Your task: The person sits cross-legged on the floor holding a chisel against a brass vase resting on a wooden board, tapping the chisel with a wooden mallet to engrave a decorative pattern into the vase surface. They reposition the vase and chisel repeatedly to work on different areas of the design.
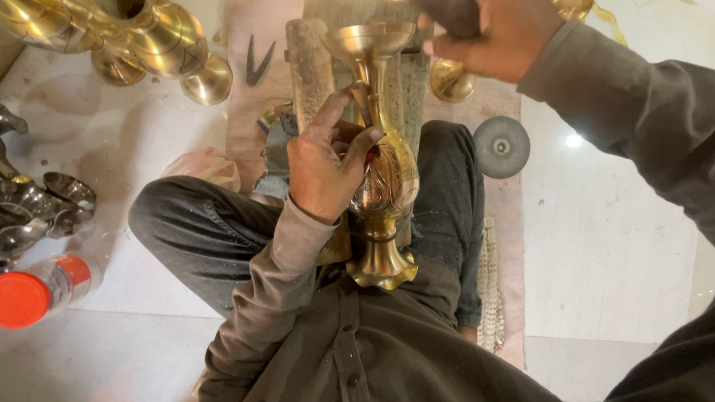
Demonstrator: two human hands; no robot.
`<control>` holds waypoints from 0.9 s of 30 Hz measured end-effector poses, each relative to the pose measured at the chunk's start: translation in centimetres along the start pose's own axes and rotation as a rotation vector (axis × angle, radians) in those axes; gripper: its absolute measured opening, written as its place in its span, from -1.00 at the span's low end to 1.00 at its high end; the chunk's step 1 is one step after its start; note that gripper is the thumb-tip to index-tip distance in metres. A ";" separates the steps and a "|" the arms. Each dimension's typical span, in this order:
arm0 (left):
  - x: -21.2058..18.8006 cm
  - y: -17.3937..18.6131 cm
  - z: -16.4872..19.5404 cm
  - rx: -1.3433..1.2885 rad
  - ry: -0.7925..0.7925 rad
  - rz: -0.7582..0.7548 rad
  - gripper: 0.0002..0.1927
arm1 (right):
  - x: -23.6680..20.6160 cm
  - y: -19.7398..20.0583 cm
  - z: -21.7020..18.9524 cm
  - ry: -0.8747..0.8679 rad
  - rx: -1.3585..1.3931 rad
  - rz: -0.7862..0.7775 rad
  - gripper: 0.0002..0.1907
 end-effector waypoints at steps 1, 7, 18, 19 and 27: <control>-0.1 0.0 0.0 -0.002 -0.002 0.001 -0.51 | 0.0 0.1 -0.1 0.025 0.009 0.003 -0.73; 0.0 0.1 0.1 0.043 -0.046 -0.007 -0.52 | -0.6 -0.1 -1.6 0.296 0.202 0.071 -0.68; 0.1 0.2 -0.2 0.032 -0.037 -0.058 -0.51 | -0.1 -0.8 -0.6 0.064 -0.055 -0.026 -0.78; 0.2 0.3 -0.2 0.040 -0.057 -0.048 -0.51 | -0.2 -0.9 -0.7 0.028 -0.224 -0.039 -0.77; 0.3 0.3 -0.3 -0.024 -0.022 -0.073 -0.51 | -1.1 -0.3 -1.9 0.026 -0.247 0.007 -0.69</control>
Point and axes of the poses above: each hand's wrist, its own x-axis towards the middle knuckle, its own y-axis out of the back of the hand, z = x × y, the point moved 2 cm from there along x, towards the middle knuckle, and after that the axes turned 4 degrees about -z, right-handed, at the moved point
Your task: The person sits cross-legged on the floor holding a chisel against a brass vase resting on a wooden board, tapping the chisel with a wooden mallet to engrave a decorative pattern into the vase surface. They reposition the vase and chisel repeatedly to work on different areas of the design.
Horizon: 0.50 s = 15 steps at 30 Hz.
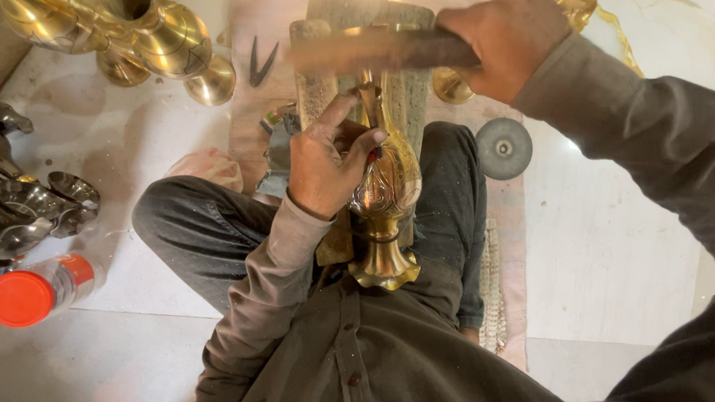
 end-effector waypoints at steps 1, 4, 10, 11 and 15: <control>0.0 0.0 0.0 0.000 -0.003 -0.007 -0.49 | 0.1 0.1 0.0 -0.013 0.223 0.038 -0.74; 0.0 0.0 -0.3 -0.011 -0.016 -0.013 -0.45 | 0.2 -0.4 0.1 -0.064 -0.008 -0.082 -0.76; 0.3 0.1 -0.6 0.033 -0.070 -0.024 -0.51 | -0.4 -0.4 0.3 0.060 0.206 0.035 -0.73; 0.3 0.2 -0.5 0.069 -0.104 -0.015 -0.53 | -0.4 -0.4 0.4 0.038 0.183 0.008 -0.76; 0.3 0.4 -0.5 -0.002 -0.031 -0.063 -0.53 | -0.7 -0.3 0.3 0.026 0.151 0.095 -0.74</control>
Point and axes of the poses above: each hand's wrist, its own x-axis towards the middle knuckle, its own y-axis out of the back of the hand, z = x × y, the point moved 2 cm from there along x, towards the middle knuckle, and after that the axes turned 4 degrees about -z, right-handed, at the moved point
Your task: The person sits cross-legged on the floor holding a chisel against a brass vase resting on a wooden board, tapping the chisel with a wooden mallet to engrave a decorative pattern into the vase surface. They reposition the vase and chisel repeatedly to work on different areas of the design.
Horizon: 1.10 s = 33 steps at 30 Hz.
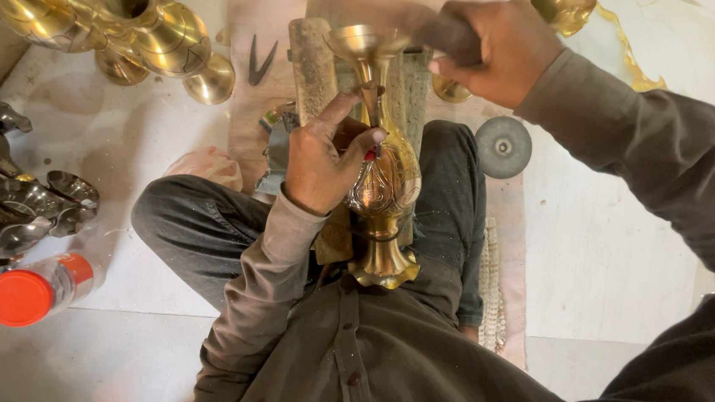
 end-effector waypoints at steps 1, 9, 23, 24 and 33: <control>0.0 0.0 0.1 0.017 -0.004 -0.001 -0.54 | 0.0 -0.1 0.0 -0.038 0.105 -0.008 -0.75; 0.2 0.3 0.1 0.025 -0.061 -0.020 -0.56 | -0.4 -0.2 -1.0 -0.044 0.177 0.016 -0.76; 0.2 0.9 -1.2 -0.015 -0.025 -0.095 -0.51 | -2.9 -0.3 -2.3 -0.015 -0.149 0.142 -0.75; 0.2 1.0 -1.5 0.022 -0.033 -0.100 -0.50 | -3.5 -0.6 -2.3 -0.073 -0.203 0.112 -0.74; -1.0 5.4 -3.3 -0.361 -0.088 0.148 -0.51 | -11.9 -9.9 -2.6 -0.386 -0.002 0.051 -0.56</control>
Point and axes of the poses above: each hand's wrist, its own x-axis towards the middle knuckle, its own y-axis out of the back of the hand, z = x × y, the point moved 2 cm from there along x, towards the middle knuckle, and after that the axes turned 4 degrees about -z, right-handed, at the moved point
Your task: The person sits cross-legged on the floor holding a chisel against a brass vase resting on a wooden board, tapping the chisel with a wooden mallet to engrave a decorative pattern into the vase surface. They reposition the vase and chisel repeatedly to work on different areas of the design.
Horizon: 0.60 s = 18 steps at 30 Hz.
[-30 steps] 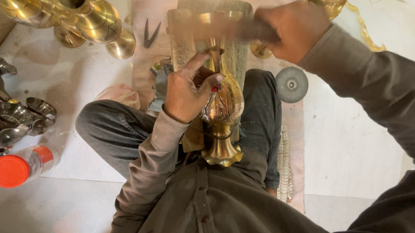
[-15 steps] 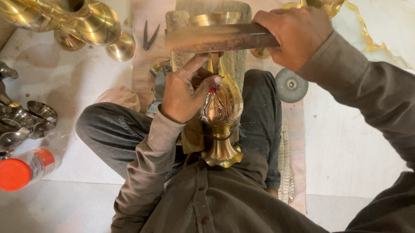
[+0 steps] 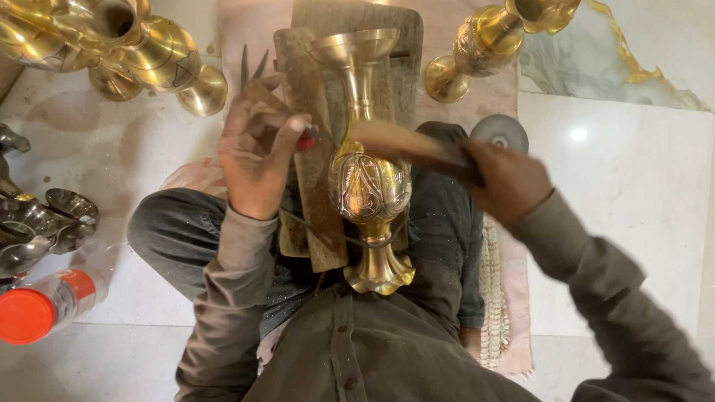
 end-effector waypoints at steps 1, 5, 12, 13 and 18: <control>-0.2 0.4 0.1 0.012 -0.005 -0.013 -0.52 | -1.0 -1.7 0.0 -0.056 0.149 0.015 -0.57; -0.6 0.5 0.1 0.009 0.009 -0.062 -0.53 | -4.9 -7.1 -0.6 -0.266 0.527 0.077 -0.55; -1.5 -0.1 -0.8 -0.052 0.091 0.000 -0.61 | -7.8 -11.1 -2.1 -0.373 0.717 0.181 -0.58; -1.7 0.0 -1.0 -0.017 0.091 0.002 -0.59 | -7.9 -11.4 -2.3 -0.427 0.619 0.099 -0.59; -3.9 0.7 -1.6 0.025 0.072 0.062 -0.48 | -8.0 -11.7 -3.4 -0.371 0.837 0.166 -0.58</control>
Point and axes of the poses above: each hand's wrist, its own x-axis towards the middle knuckle, its own y-axis out of the back of the hand, z = x × y, the point moved 2 cm from there along x, towards the middle knuckle, and after that the axes turned 4 degrees about -z, right-handed, at the moved point
